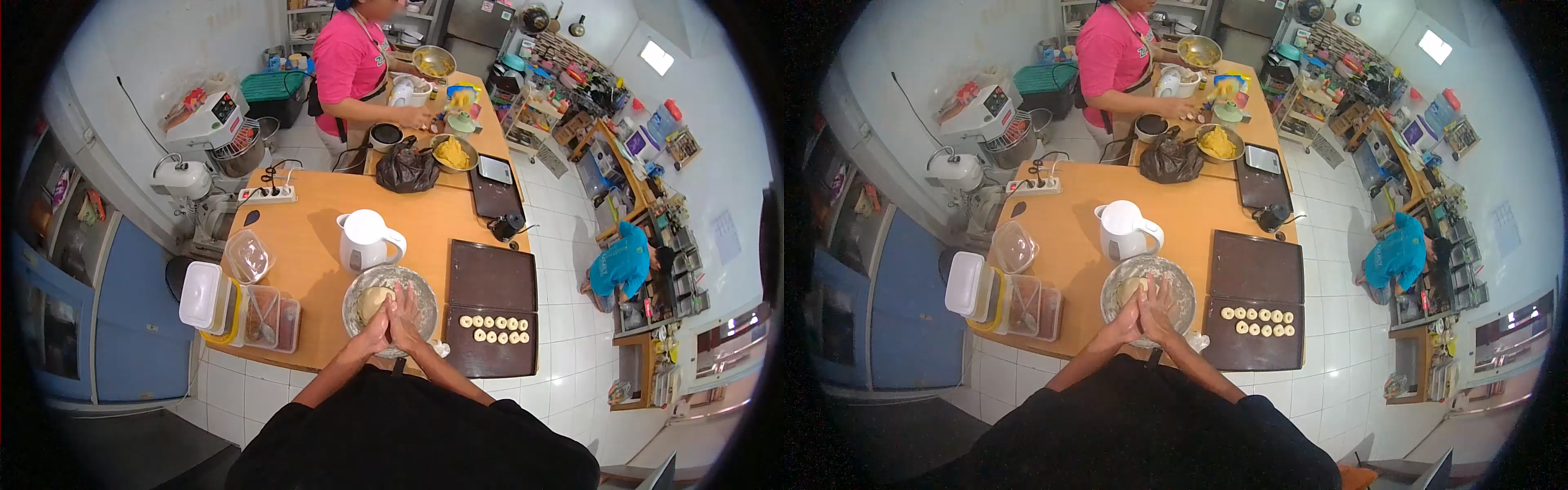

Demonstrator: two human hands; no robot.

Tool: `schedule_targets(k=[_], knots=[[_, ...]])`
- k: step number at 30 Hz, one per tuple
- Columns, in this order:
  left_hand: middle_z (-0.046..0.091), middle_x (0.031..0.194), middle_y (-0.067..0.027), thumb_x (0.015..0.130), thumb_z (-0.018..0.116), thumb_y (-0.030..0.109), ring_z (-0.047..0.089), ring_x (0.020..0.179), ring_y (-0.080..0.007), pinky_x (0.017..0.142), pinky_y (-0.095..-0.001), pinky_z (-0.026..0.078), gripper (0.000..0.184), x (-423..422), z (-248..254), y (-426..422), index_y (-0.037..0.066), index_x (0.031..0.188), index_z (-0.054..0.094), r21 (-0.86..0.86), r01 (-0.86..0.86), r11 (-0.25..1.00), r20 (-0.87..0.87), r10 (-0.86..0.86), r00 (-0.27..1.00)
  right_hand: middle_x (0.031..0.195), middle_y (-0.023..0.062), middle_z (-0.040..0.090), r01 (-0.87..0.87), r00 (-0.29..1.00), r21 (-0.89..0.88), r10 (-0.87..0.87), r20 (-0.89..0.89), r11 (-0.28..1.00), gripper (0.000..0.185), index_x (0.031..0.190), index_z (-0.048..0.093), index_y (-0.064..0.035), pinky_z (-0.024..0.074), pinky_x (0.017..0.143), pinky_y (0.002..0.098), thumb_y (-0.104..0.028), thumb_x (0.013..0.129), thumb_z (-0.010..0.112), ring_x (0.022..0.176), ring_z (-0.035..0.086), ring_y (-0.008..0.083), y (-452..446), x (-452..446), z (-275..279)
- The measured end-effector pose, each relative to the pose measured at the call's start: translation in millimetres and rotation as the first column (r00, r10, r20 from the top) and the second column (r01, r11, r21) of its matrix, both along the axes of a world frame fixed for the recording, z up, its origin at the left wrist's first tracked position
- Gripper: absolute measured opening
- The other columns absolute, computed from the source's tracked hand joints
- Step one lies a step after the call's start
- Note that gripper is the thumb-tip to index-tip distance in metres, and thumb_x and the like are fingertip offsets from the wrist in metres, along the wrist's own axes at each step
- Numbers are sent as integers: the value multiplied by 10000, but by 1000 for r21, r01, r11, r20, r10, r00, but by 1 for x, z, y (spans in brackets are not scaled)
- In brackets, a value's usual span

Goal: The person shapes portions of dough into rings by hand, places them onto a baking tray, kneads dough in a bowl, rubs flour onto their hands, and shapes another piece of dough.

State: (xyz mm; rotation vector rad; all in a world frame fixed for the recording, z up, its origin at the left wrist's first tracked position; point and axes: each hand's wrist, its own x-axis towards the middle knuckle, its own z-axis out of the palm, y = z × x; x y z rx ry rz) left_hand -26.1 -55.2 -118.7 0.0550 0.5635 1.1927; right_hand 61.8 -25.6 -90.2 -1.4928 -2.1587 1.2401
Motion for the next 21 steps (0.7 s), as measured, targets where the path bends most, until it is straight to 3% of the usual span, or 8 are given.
schedule_targets(k=[2, 9, 12, 14, 16, 18, 19, 21], knots=[[573, 1214, -57, 1033, 401, 515, 562, 1094, -186, 912, -369, 480, 503, 8, -24, 5, 112, 1317, 499, 51, -141, 989, -40, 143, 989, 1604, 276, -27, 8, 999, 56, -7, -34, 998, 681, 1582, 46, -140, 64, 1153, 632, -408, 1027, 334, 1466, 33, 500, -3, -3, -3], [600, 1124, -51, 1036, 470, 371, 591, 1006, -174, 882, -357, 496, 383, -8, -61, 0, 96, 1302, 483, 163, -53, 985, -288, 98, 953, 1590, 307, 33, 9, 933, 119, 34, -358, 993, 646, 1577, 68, -110, 80, 1193, 522, -340, 1029, 321, 1478, 55, 461, -4, -4, -40], [613, 1040, -43, 1011, 518, 230, 600, 935, -164, 834, -351, 509, 334, -12, -64, 1, 97, 1310, 448, 50, -41, 998, -260, 53, 964, 1582, 315, 63, 56, 927, 165, 10, -376, 985, 629, 1567, 125, -93, 81, 1193, 516, -343, 1025, 322, 1470, 81, 466, 1, 0, -34], [592, 1070, -63, 995, 543, 197, 587, 953, -166, 806, -361, 514, 385, -9, -53, -2, 125, 1351, 416, -36, -91, 995, -452, 65, 890, 1577, 318, 87, 86, 938, 199, -12, -346, 976, 618, 1563, 150, -96, 90, 1191, 519, -341, 1023, 325, 1465, 98, 470, 9, 4, -28], [568, 1104, -70, 1010, 528, 227, 583, 982, -178, 814, -364, 516, 443, 3, -28, -3, 162, 1415, 362, -73, -113, 991, -449, 69, 891, 1571, 321, 111, 118, 948, 238, -38, -317, 964, 608, 1559, 175, -100, 98, 1188, 522, -340, 1021, 328, 1459, 115, 473, 11, 6, -26], [543, 1204, -83, 1028, 489, 319, 565, 1065, -208, 879, -362, 508, 479, 12, -38, 2, 198, 1465, 335, 5, -202, 979, -154, 201, 967, 1566, 311, 152, 28, 976, 271, 32, -213, 962, 606, 1558, 206, -113, 132, 1175, 544, -353, 1017, 338, 1443, 162, 482, 10, 5, -24], [543, 1204, -83, 1028, 489, 319, 565, 1065, -208, 879, -362, 508, 479, 9, -45, 3, 198, 1465, 335, 4, -199, 980, -156, 197, 968, 1566, 311, 152, 32, 976, 270, 28, -215, 962, 606, 1558, 206, -113, 132, 1175, 544, -353, 1017, 338, 1443, 162, 482, 6, 5, -23], [525, 1327, -74, 1018, 420, 498, 524, 1187, -227, 992, -394, 459, 552, -2, -48, 3, 233, 1497, 348, 379, -94, 920, -238, 196, 951, 1570, 295, 174, -79, 959, 320, 159, -233, 944, 613, 1558, 223, -122, 152, 1164, 570, -370, 1011, 348, 1431, 190, 497, -7, 1, -12]])
